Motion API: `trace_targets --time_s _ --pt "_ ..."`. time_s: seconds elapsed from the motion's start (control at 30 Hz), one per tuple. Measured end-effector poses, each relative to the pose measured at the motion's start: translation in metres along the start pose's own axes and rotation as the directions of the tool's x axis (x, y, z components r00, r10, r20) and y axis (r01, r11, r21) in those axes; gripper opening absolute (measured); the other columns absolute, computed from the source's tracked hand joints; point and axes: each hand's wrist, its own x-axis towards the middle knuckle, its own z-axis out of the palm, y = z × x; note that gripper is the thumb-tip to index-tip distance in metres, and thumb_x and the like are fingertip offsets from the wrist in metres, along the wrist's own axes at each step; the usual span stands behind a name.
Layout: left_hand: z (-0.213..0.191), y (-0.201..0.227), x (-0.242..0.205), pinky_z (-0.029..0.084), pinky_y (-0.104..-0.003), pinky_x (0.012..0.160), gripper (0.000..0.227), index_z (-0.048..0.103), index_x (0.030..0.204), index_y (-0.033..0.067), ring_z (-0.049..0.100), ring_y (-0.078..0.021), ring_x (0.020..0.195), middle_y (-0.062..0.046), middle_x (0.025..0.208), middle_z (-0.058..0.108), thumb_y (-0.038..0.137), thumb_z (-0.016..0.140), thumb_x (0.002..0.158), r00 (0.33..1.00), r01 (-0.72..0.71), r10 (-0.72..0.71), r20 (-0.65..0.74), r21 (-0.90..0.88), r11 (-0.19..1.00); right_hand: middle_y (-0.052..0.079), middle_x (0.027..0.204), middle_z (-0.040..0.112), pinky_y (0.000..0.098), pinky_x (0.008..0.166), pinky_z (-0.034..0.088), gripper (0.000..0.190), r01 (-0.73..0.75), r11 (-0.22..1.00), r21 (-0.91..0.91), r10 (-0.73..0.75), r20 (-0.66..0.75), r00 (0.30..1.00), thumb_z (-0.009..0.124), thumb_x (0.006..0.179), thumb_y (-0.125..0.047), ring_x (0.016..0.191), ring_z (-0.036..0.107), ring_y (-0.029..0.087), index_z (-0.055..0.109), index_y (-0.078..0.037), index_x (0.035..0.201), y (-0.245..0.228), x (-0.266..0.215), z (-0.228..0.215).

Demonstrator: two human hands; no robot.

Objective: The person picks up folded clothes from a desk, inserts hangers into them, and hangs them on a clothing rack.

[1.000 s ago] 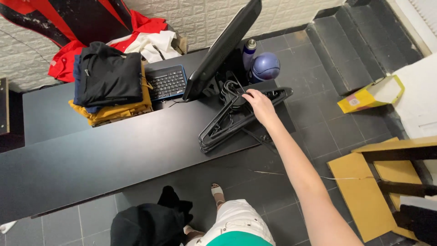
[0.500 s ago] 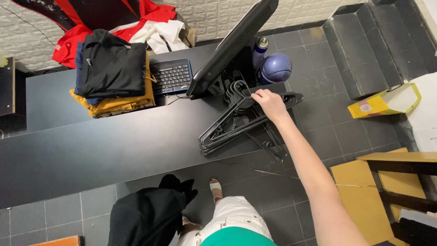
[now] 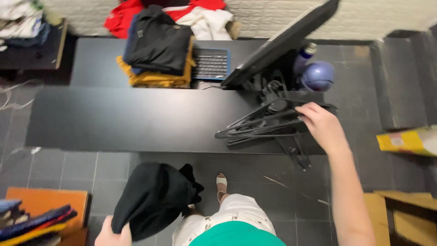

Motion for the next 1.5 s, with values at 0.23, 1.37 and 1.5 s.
trace_targets --time_s 0.23,1.37,1.5 --pt "-0.08 0.045 -0.002 0.045 -0.048 0.072 0.022 0.051 0.09 0.01 0.059 -0.0493 0.083 -0.022 0.077 0.063 0.031 0.057 0.085 0.987 -0.118 0.122 0.106 -0.037 0.992 0.011 0.116 0.069 0.0344 0.094 0.047 0.017 0.022 0.935 0.354 -0.115 0.246 0.962 0.058 0.1 -0.006 0.108 0.067 0.023 0.063 0.0 0.084 -0.059 -0.044 -0.011" --pt "-0.104 -0.059 0.03 0.059 -0.052 0.085 0.047 0.064 0.127 0.0045 0.072 -0.0447 0.102 -0.019 0.115 0.072 0.003 0.073 0.081 0.762 -0.644 0.641 -0.089 -0.21 0.736 0.022 0.101 0.081 0.0471 0.089 0.061 0.024 -0.099 0.857 0.506 -0.085 0.328 0.941 0.069 0.096 -0.012 0.099 0.077 0.038 0.077 -0.003 0.117 -0.459 -0.146 0.128" --pt "-0.092 -0.055 0.009 0.061 -0.053 0.082 0.05 0.062 0.127 0.0051 0.071 -0.0464 0.098 -0.016 0.116 0.065 0.004 0.075 0.078 0.689 -0.709 0.724 -0.047 -0.252 0.659 0.017 0.087 0.079 0.0448 0.083 0.06 0.02 -0.098 0.84 0.534 -0.125 0.365 0.923 0.067 0.098 -0.015 0.085 0.075 0.035 0.077 -0.006 0.112 -0.479 -0.157 0.169"
